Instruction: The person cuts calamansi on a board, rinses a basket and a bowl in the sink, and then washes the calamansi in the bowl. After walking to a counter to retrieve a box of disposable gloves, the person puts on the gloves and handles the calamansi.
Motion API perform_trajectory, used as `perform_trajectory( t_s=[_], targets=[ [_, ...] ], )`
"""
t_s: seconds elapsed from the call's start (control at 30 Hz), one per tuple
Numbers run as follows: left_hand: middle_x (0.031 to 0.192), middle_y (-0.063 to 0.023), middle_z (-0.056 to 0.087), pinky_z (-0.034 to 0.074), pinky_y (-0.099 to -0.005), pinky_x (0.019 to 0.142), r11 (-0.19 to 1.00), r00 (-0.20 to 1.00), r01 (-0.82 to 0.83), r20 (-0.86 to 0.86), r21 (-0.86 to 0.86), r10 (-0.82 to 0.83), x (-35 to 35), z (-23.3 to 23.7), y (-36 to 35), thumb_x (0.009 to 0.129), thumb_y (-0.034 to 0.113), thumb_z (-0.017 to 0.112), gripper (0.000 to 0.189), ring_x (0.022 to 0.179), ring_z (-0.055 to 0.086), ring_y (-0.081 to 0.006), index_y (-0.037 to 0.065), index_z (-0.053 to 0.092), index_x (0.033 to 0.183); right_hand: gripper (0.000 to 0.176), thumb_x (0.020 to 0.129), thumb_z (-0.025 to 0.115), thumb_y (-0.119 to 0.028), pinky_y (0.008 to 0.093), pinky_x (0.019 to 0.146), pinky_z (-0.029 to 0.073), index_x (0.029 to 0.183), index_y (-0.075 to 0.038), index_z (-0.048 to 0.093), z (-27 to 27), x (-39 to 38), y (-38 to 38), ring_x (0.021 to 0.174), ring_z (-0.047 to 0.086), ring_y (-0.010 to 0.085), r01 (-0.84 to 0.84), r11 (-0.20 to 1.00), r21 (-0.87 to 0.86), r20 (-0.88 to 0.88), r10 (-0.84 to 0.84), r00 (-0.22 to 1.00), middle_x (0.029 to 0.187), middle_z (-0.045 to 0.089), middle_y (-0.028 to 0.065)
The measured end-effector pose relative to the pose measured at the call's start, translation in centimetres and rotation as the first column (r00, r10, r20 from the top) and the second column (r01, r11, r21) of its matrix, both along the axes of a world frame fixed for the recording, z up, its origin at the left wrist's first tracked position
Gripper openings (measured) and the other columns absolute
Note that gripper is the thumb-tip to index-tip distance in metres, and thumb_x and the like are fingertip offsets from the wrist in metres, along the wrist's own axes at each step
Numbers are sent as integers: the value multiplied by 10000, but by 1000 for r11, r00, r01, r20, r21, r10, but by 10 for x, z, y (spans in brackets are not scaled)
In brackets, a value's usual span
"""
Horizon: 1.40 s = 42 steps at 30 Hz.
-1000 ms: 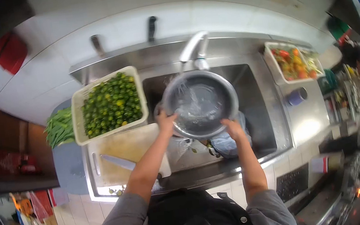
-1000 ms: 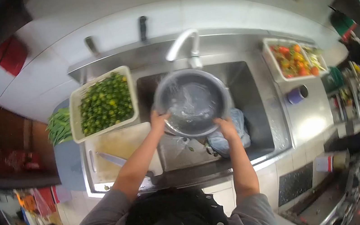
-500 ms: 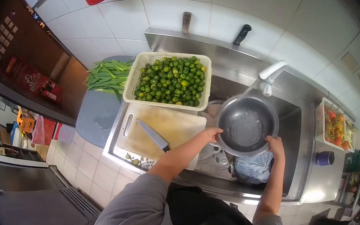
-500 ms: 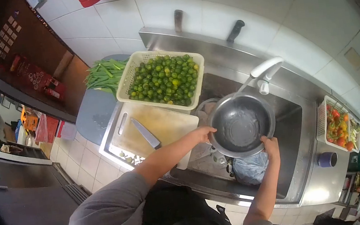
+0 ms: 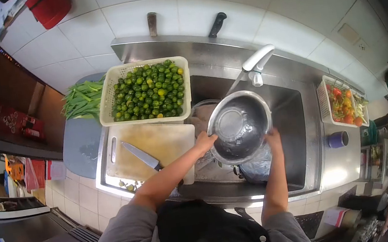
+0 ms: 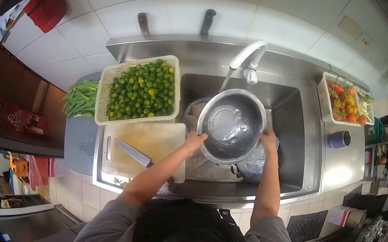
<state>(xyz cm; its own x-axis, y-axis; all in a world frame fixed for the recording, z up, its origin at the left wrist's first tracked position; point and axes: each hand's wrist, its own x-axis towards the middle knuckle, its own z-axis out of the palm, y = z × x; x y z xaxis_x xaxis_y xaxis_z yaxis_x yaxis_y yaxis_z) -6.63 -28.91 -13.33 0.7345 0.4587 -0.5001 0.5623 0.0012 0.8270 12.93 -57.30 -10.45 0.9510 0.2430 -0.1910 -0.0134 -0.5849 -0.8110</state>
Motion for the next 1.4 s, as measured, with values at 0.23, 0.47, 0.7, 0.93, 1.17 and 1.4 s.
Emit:
perform_trajectory(
  t_s=[0.23,0.47,0.7,0.93,1.17,1.4],
  targets=[
    [961,-128,662,547,-390,688,755,967,-216,-27,-620,255,-13,82,-16,864,180,613,311,820,657,-244,-67,612,1054,574,935,589,-297,476,986,454,1340,88,458,94,89,144,1138,562,459,-42,976,-215,532,153,833,1298,530,307],
    [1080,-126,657,584,-400,775,766,927,-326,-26,-554,375,-10,83,4,900,169,588,328,929,676,-244,-15,555,1170,542,941,568,-447,481,854,519,1152,48,494,77,104,194,1064,621,403,126,917,-378,368,24,929,1068,629,264],
    [1157,-189,651,537,-443,814,975,931,-205,288,-90,223,-25,46,-6,885,139,586,606,967,671,-338,93,382,1454,606,955,561,-490,341,792,514,1239,43,509,56,137,148,1016,636,213,-16,895,445,-371,200,907,1189,621,177],
    [1397,-304,447,527,-552,767,858,845,-10,463,513,-267,-61,144,-18,788,-30,593,1006,868,637,-483,268,31,1568,424,894,518,-99,328,775,496,1297,28,558,28,57,-25,914,614,184,-277,955,-105,116,289,950,1008,670,125],
    [1481,-223,416,582,-393,774,620,663,-137,537,772,-522,-128,212,8,759,-104,574,835,1091,636,-365,161,336,1515,560,849,699,-212,396,1071,407,1328,17,523,46,-101,-117,1241,540,321,-289,870,-399,-482,69,873,1288,615,172],
    [1507,-190,408,454,-354,1057,594,629,-429,697,681,-344,-246,274,121,829,-132,511,708,1319,504,-297,134,429,1480,473,995,535,-168,362,1080,379,1427,5,448,323,-173,34,1291,513,274,-453,847,-277,156,505,849,1395,539,183]
  ],
)
